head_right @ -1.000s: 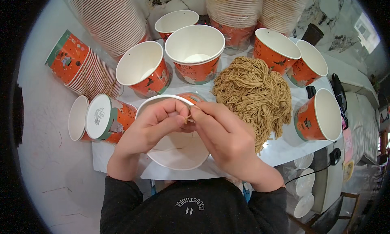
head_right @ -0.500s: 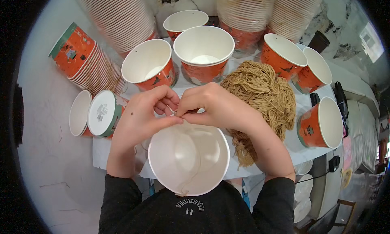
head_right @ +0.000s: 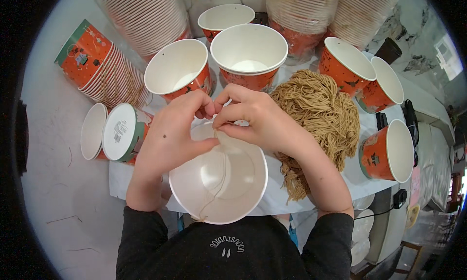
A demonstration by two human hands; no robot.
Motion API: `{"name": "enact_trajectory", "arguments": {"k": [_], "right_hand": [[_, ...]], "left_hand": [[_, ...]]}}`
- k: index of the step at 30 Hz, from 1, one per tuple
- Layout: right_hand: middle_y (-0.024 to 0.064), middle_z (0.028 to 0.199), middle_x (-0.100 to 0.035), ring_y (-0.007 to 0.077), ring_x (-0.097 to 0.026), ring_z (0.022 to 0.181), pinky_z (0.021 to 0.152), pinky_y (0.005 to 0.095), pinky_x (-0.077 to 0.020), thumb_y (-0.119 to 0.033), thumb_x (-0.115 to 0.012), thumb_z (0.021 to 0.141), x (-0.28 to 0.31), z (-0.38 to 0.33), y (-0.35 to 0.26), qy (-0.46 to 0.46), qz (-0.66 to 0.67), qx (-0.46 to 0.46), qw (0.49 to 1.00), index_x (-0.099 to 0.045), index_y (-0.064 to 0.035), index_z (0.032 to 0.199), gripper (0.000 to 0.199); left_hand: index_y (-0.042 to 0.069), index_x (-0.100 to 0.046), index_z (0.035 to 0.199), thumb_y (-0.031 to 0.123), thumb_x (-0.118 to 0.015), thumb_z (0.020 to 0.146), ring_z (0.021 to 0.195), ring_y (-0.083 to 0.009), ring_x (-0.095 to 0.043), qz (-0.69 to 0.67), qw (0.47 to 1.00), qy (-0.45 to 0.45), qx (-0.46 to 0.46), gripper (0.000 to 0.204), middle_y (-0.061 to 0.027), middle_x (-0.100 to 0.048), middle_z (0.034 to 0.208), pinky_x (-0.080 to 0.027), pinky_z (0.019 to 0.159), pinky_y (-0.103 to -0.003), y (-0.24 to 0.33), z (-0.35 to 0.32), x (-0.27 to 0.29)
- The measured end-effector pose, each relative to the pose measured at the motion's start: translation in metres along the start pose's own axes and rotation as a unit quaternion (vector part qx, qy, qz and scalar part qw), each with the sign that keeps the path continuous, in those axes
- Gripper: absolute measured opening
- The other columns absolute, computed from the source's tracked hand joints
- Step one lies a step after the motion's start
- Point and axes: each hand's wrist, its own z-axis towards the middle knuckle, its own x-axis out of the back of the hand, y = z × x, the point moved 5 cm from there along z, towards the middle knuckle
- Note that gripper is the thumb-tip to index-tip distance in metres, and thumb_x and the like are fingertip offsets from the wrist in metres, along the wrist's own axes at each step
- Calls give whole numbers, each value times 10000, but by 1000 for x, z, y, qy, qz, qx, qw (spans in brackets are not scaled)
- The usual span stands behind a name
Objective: Tying elastic strings through pre-punched holes on the rims of paper buckets for packaging.
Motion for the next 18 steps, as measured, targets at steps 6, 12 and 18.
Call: {"name": "enact_trajectory", "arguments": {"k": [6, 12, 18], "right_hand": [[49, 1056, -679, 190, -681, 962, 817, 318, -555, 6, -780, 793, 4, 1, -7, 20, -17, 19, 999, -777, -55, 915, 137], [2, 968, -717, 113, -639, 874, 695, 240, -463, -29, -770, 815, 11, -2, -19, -4, 45, -86, 995, -770, -61, 928, 118], [-36, 844, -713, 43, -563, 714, 615, 210, -402, -64, -745, 861, 2, -8, -18, -50, 139, -184, 972, -759, -67, 967, 107]], "left_hand": [[26, -580, 981, 54, -741, 781, 844, -336, -702, -1, 1000, -14, 10, 258, -149, -683, 875, -538, 719, -442, -11, 4, -4], [-47, -704, 972, 44, -755, 806, 873, -244, -745, -60, 994, -76, 56, 197, -153, -743, 936, -587, 796, -331, -15, 0, 3], [-46, -740, 971, 27, -709, 842, 869, -280, -741, -65, 995, -66, -33, 151, -164, -754, 974, -583, 771, -345, -15, -7, 8]]}}
